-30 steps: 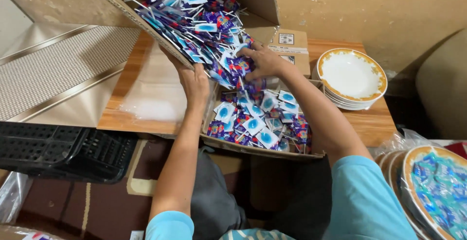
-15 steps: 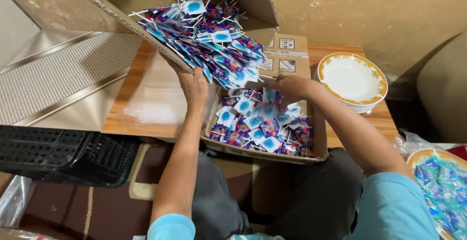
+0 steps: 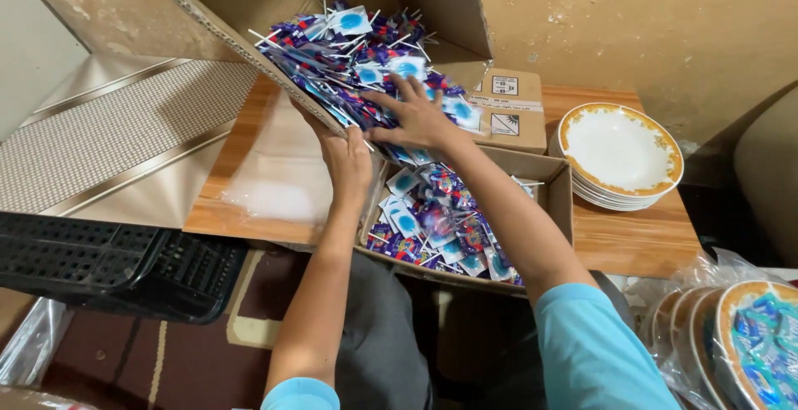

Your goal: Arranging individually wrapped lollipops from a cardboard box onto a decorative plate in a circular pattern.

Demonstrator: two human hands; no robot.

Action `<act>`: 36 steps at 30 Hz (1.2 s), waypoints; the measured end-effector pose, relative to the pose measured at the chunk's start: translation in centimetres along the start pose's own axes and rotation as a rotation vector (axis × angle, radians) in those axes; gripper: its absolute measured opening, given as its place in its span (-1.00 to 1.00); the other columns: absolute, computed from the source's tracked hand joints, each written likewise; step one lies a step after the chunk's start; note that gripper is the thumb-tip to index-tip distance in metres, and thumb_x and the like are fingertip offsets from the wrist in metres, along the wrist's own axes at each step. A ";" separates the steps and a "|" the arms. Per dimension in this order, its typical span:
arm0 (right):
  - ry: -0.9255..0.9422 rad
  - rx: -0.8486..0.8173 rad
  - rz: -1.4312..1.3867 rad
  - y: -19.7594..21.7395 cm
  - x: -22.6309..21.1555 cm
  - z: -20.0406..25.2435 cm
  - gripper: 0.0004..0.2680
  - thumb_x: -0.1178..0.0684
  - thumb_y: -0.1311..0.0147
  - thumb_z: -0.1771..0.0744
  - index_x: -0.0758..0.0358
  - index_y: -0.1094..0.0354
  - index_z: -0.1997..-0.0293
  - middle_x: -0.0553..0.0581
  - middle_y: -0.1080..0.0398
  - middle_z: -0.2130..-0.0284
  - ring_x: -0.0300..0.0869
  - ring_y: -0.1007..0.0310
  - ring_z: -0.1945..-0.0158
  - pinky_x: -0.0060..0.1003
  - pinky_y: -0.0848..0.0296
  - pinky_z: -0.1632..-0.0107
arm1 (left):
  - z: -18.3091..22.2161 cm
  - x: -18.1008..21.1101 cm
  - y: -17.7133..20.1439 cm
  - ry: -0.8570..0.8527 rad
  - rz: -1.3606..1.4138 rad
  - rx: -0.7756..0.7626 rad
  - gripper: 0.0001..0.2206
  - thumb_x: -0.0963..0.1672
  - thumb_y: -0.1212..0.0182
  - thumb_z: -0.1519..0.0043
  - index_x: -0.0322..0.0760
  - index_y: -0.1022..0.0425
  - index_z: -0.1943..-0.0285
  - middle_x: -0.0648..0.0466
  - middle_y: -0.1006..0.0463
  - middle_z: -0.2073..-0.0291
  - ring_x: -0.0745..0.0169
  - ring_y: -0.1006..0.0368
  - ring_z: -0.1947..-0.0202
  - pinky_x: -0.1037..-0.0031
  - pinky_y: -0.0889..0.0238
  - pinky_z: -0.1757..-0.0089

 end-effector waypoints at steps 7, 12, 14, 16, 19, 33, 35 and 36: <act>-0.109 -0.115 0.177 -2.3 3.3 0.0 -0.35 -0.53 -0.25 -0.16 -0.42 -0.10 -0.38 0.38 0.00 -0.41 0.40 -0.23 -0.34 0.45 -0.35 -0.13 | 1.6 6.0 1.8 -0.026 0.071 0.023 -0.21 -0.19 0.00 -0.21 -0.14 0.32 -0.65 -0.31 0.08 -0.56 -0.36 0.03 -0.52 -0.04 0.21 -0.42; 0.002 0.036 0.214 -2.5 4.9 2.4 -0.41 -0.21 -0.32 -0.13 -0.13 -0.16 -0.27 0.28 -0.24 -0.14 0.35 -0.49 -0.03 0.25 -0.53 0.00 | 1.8 6.8 1.3 -0.065 0.105 -0.035 -0.15 -0.21 0.06 -0.23 -0.01 0.49 -0.67 -0.30 0.30 -0.61 -0.42 0.24 -0.58 -0.14 0.30 -0.47; -0.010 0.007 0.196 -1.4 4.5 4.8 -0.45 -0.13 -0.30 -0.15 -0.08 -0.17 -0.25 0.29 -0.25 -0.13 0.38 -0.50 -0.01 0.25 -0.52 -0.02 | 1.4 6.0 1.1 -0.041 0.097 -0.038 -0.15 -0.19 0.04 -0.23 0.02 0.50 -0.67 -0.24 0.32 -0.62 -0.33 0.25 -0.60 -0.06 0.33 -0.49; -0.024 -0.015 0.182 -0.2 5.0 7.0 -0.49 -0.05 -0.28 -0.18 -0.02 -0.17 -0.24 0.30 -0.26 -0.13 0.40 -0.51 0.01 0.25 -0.51 -0.04 | 1.1 6.0 0.9 -0.022 0.095 -0.043 -0.14 -0.18 0.03 -0.24 0.06 0.50 -0.68 -0.18 0.34 -0.63 -0.23 0.26 -0.61 0.02 0.35 -0.50; -0.045 -0.036 0.122 0.4 6.4 10.0 -0.43 -0.03 -0.29 -0.15 -0.07 -0.15 -0.31 0.32 -0.30 -0.06 0.43 -0.51 0.05 0.32 -0.48 -0.01 | 1.1 6.4 1.2 -0.054 0.113 -0.041 -0.13 -0.20 0.03 -0.22 0.07 0.49 -0.68 -0.21 0.35 -0.64 -0.30 0.28 -0.62 -0.05 0.37 -0.50; -0.202 -0.100 0.178 3.2 16.9 9.4 -0.77 -0.11 -0.10 -0.35 -0.05 -0.48 -0.12 0.32 -0.49 -0.02 0.35 -0.51 -0.03 0.26 -0.46 -0.07 | 0.7 4.4 0.9 -0.093 0.101 -0.029 -0.13 -0.22 0.06 -0.21 0.06 0.49 -0.69 -0.17 0.38 -0.64 -0.28 0.34 -0.62 -0.03 0.43 -0.49; -0.226 -0.098 0.244 1.3 18.3 8.7 -0.72 -0.16 0.00 -0.39 -0.13 -0.35 -0.24 0.27 -0.35 -0.20 0.36 -0.39 -0.18 0.29 -0.39 -0.15 | 0.3 4.0 0.8 -0.100 0.099 -0.026 -0.12 -0.22 0.05 -0.21 0.07 0.49 -0.69 -0.15 0.39 -0.64 -0.25 0.34 -0.63 -0.03 0.44 -0.49; -0.249 -0.095 0.312 0.4 19.1 8.4 -0.68 -0.21 0.09 -0.42 -0.21 -0.23 -0.37 0.22 -0.20 -0.38 0.37 -0.27 -0.32 0.32 -0.31 -0.24 | 0.1 3.7 0.8 -0.107 0.100 -0.023 -0.11 -0.22 0.03 -0.21 0.09 0.50 -0.69 -0.14 0.39 -0.65 -0.23 0.35 -0.63 -0.02 0.44 -0.49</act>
Point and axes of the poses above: each hand's wrist, its own z-axis away from the middle knuckle, its own y-axis out of the back of the hand, x = y × z, the point moved 6 cm from there along -z, towards the middle knuckle
